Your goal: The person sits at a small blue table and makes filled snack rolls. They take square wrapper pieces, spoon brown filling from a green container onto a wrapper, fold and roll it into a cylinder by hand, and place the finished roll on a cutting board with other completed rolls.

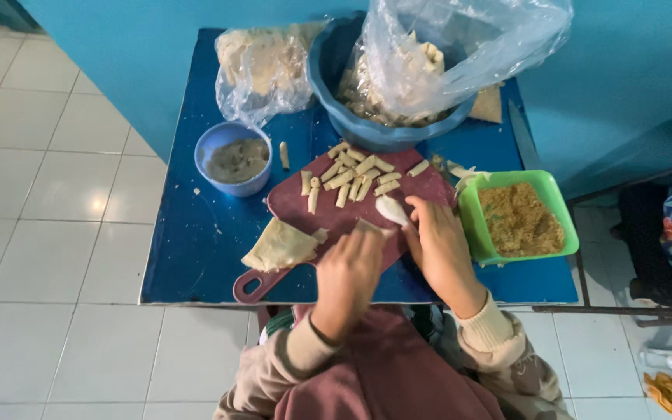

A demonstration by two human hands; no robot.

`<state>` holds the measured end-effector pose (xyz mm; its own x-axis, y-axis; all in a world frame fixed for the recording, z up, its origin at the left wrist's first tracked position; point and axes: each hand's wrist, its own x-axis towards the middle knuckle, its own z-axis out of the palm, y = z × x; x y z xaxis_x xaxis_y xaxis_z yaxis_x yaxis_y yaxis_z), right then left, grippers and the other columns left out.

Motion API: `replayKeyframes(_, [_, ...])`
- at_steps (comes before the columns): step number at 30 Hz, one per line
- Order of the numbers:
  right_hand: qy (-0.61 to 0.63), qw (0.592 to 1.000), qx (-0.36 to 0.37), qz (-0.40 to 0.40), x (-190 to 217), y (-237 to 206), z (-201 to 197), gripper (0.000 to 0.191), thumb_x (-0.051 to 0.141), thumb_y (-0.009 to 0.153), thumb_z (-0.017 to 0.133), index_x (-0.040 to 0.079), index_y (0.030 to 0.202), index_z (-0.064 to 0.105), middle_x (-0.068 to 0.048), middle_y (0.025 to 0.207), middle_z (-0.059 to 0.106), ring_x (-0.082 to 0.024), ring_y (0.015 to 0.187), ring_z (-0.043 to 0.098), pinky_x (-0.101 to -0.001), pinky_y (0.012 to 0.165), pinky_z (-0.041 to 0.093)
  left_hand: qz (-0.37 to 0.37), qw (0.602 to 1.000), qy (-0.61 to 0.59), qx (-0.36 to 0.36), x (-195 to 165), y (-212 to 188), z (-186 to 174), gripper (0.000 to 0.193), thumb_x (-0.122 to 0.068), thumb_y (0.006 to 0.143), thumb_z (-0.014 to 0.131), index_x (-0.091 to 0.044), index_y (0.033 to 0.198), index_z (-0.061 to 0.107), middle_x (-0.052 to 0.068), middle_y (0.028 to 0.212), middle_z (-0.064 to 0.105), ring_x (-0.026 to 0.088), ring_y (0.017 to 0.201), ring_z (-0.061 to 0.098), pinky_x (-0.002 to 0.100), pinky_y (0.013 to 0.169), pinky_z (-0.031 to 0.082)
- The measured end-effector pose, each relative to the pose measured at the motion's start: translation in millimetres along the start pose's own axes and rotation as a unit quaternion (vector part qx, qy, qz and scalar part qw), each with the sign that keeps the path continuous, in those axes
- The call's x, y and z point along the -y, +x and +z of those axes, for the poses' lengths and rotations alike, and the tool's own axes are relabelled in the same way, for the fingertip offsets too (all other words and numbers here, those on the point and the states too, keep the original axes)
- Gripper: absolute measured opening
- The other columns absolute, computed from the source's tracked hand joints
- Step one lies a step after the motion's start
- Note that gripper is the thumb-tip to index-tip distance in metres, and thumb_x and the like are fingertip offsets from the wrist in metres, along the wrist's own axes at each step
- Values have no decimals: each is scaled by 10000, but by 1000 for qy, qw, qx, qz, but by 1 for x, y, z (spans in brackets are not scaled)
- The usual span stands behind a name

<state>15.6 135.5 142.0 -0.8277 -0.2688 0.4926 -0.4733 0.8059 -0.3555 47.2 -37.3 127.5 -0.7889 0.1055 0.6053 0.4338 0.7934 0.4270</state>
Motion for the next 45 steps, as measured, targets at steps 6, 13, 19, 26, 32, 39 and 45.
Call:
replayKeyframes(6, [67, 997, 48, 0, -13, -6, 4, 275, 52, 879, 718, 71, 1124, 596, -100, 953, 626, -326, 924, 622, -438, 804, 470, 48, 999, -26, 4, -1, -17, -14, 217, -190, 867, 745, -103, 1056, 683, 41, 1033, 647, 243, 957, 623, 376, 825, 518])
replayKeyframes(13, [72, 993, 91, -23, 4, -7, -11, 270, 1, 929, 629, 47, 1194, 601, -124, 1051, 587, -323, 867, 674, -414, 720, 532, 80, 996, -28, 34, 7, -21, -25, 337, -120, 845, 725, -81, 1178, 687, 41, 1148, 637, 243, 1053, 632, 372, 915, 522])
replayKeyframes(19, [78, 989, 116, -38, 13, -8, -9, 342, -35, 899, 600, 20, 1236, 597, -143, 1067, 576, -355, 900, 663, -430, 728, 534, 75, 996, -21, 31, 7, -23, -27, 338, -104, 833, 727, -80, 1168, 687, 41, 1145, 639, 248, 1065, 633, 367, 919, 524])
replayKeyframes(26, [-37, 992, 52, -112, 17, -19, -1, 400, 19, 910, 625, 39, 1309, 629, -127, 1026, 575, -321, 904, 630, -412, 750, 513, 75, 996, -17, 38, 7, -20, -27, 365, -96, 806, 727, -76, 1168, 686, 45, 1145, 646, 245, 1035, 635, 362, 896, 531])
replayKeyframes(32, [-145, 972, 108, -151, 8, -10, -24, 394, 69, 860, 634, 76, 1253, 657, -80, 899, 542, -260, 806, 596, -387, 708, 492, 71, 996, -28, 46, 7, -18, -29, 364, -85, 808, 715, -83, 1171, 685, 38, 1130, 648, 239, 1015, 630, 358, 883, 531])
replayKeyframes(39, [-77, 984, 90, -132, 7, 11, -39, 311, 12, 863, 635, 65, 1164, 691, -103, 968, 571, -280, 797, 630, -408, 704, 508, 73, 996, -26, 42, 8, -18, -28, 354, -78, 819, 714, -81, 1172, 695, 38, 1121, 646, 238, 1007, 629, 359, 882, 528])
replayKeyframes(45, [10, 986, 120, -117, 9, 16, -27, 370, -38, 832, 617, 71, 1173, 710, -111, 1030, 596, -297, 822, 662, -414, 729, 526, 73, 996, -32, 40, 7, -19, -26, 333, -85, 812, 722, -81, 1143, 692, 43, 1140, 645, 250, 1015, 631, 366, 885, 525])
